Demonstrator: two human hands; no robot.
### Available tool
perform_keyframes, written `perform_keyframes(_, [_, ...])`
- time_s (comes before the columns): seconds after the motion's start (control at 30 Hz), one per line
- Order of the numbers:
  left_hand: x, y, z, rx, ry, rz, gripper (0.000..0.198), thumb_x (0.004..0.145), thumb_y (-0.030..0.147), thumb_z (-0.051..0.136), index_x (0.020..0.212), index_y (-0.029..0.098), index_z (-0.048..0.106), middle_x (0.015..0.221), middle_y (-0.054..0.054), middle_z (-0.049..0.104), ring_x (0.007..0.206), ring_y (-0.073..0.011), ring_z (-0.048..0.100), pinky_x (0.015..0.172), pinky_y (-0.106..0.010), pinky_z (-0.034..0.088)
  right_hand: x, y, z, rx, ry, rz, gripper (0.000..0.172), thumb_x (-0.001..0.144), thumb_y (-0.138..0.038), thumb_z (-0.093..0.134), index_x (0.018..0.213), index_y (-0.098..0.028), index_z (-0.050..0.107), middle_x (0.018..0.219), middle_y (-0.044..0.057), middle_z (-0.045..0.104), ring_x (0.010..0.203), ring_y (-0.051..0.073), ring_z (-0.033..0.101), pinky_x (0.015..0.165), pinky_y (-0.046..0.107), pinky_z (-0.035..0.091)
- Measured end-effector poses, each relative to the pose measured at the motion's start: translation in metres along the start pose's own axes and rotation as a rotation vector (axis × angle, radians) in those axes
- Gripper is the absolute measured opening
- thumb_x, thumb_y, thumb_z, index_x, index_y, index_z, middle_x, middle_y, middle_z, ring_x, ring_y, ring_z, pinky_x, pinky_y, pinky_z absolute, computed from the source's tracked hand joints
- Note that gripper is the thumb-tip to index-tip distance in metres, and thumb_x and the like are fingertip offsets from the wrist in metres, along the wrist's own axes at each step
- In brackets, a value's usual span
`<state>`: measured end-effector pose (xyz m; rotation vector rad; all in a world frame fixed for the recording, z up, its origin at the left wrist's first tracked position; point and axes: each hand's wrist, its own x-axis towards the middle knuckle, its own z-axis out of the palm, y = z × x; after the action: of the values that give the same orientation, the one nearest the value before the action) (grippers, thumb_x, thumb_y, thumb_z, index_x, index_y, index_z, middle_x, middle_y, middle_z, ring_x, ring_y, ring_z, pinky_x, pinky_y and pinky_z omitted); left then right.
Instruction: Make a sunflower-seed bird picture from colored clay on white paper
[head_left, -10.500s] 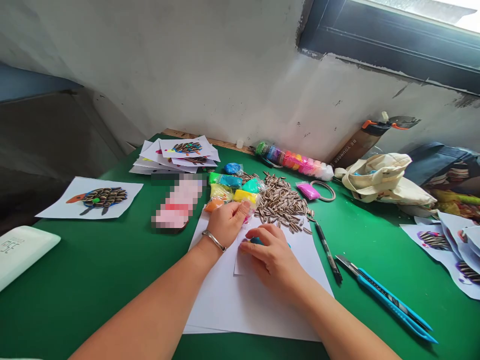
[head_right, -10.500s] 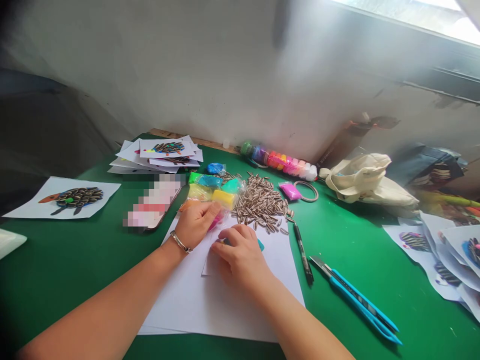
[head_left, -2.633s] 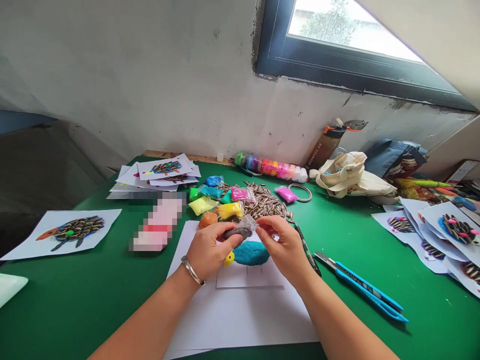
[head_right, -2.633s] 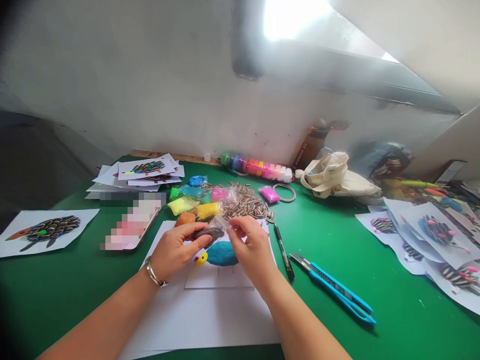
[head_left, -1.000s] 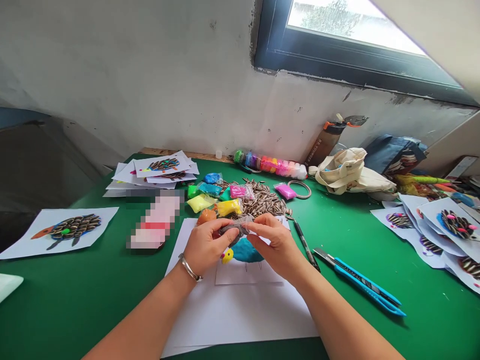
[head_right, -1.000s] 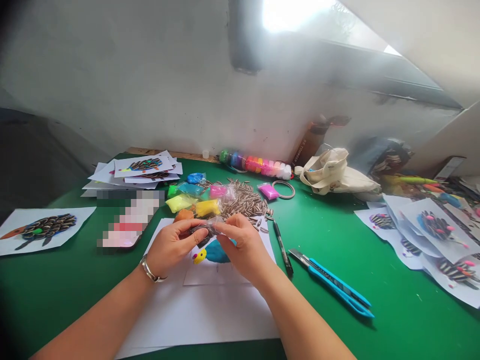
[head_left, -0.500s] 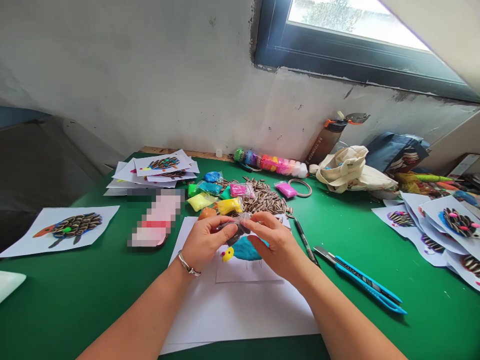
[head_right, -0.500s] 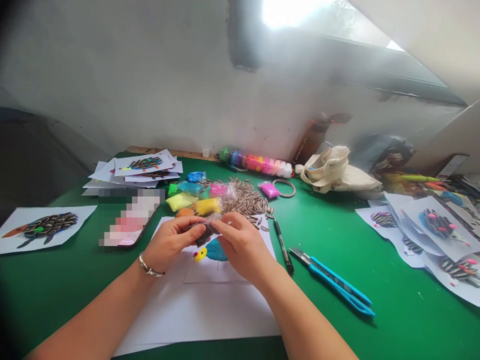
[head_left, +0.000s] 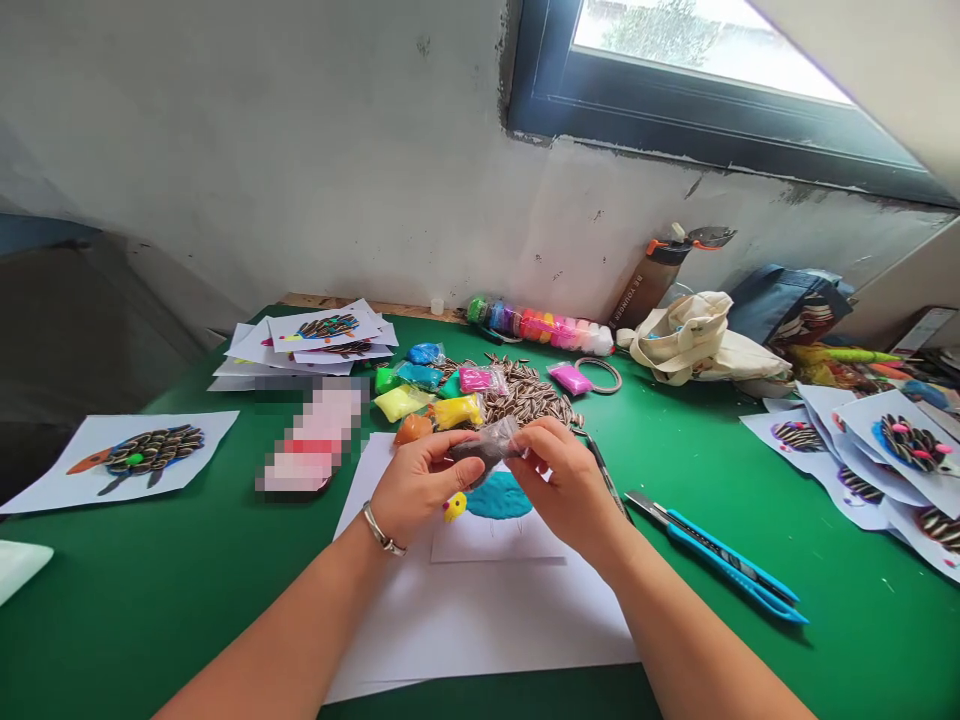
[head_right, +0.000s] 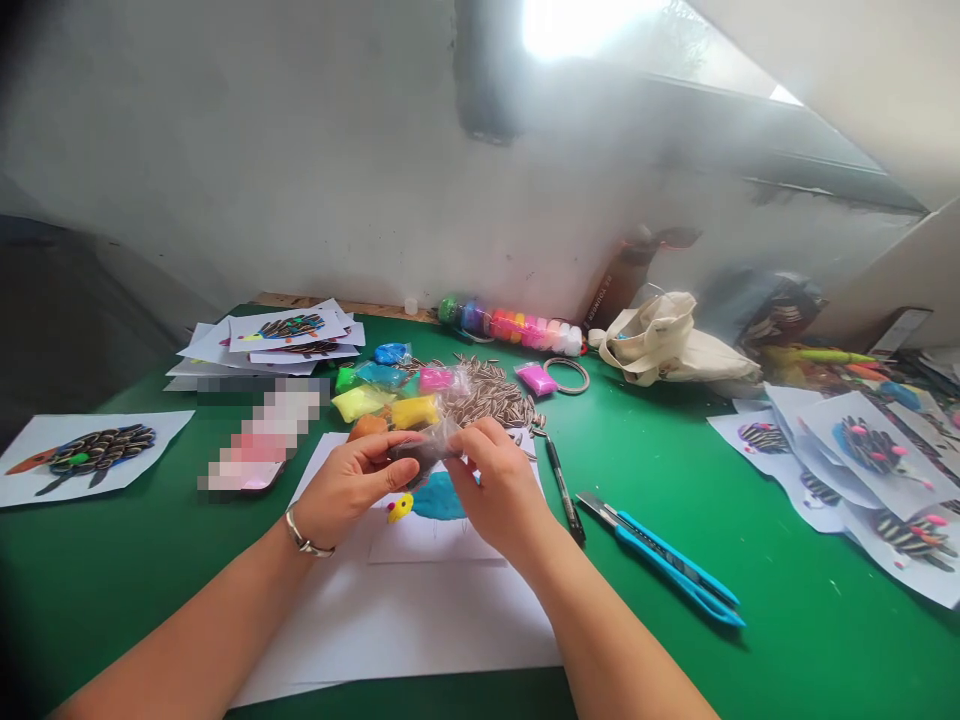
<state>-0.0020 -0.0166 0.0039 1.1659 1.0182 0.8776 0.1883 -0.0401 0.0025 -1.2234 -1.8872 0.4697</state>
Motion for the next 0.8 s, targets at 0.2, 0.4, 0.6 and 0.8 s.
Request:
perform_keyframes(0.2, [0.0009, -0.0003, -0.0006, 0.016, 0.093, 0.045, 0.047, 0.062, 0.035, 0.079, 0.102, 0.013, 0.069, 0.083, -0.006, 0.071, 0.072, -0.0170, 0.064, 0.068, -0.028, 0.053, 0.0015, 0.0002, -0.0002, 0.089, -0.062, 0.040, 0.017, 0.084, -0.012, 0.057, 0.098, -0.022, 0.060, 0.086, 0.001, 0.053, 0.069, 0.011, 0.050, 0.061, 0.024, 0.042])
perform_keyframes(0.4, [-0.0008, 0.0020, -0.0010, 0.048, 0.117, 0.056, 0.043, 0.061, 0.035, 0.078, 0.098, 0.014, 0.070, 0.081, -0.005, 0.072, 0.068, -0.0166, 0.063, 0.065, -0.028, 0.053, 0.0029, 0.0007, -0.0009, 0.094, -0.049, 0.029, 0.013, 0.087, -0.016, 0.052, 0.087, -0.021, 0.064, 0.079, 0.002, 0.055, 0.072, 0.013, 0.051, 0.063, 0.026, 0.041])
perform_keyframes(0.6, [-0.0002, 0.0025, 0.0014, 0.067, 0.099, 0.047, 0.044, 0.062, 0.035, 0.077, 0.099, 0.013, 0.070, 0.077, -0.005, 0.070, 0.065, -0.0162, 0.062, 0.063, -0.028, 0.051, 0.0012, -0.0021, 0.0018, 0.060, -0.042, 0.037, 0.012, 0.082, -0.010, 0.050, 0.076, -0.020, 0.052, 0.074, -0.001, 0.048, 0.069, 0.012, 0.047, 0.057, 0.023, 0.036])
perform_keyframes(0.8, [-0.0007, 0.0044, 0.0041, 0.060, 0.103, 0.018, 0.044, 0.061, 0.033, 0.076, 0.098, 0.011, 0.069, 0.079, -0.005, 0.070, 0.066, -0.0156, 0.062, 0.061, -0.026, 0.051, -0.0006, -0.0006, 0.0028, 0.040, -0.052, 0.092, 0.015, 0.079, -0.008, 0.051, 0.073, -0.021, 0.046, 0.073, -0.003, 0.046, 0.068, 0.011, 0.045, 0.056, 0.022, 0.034])
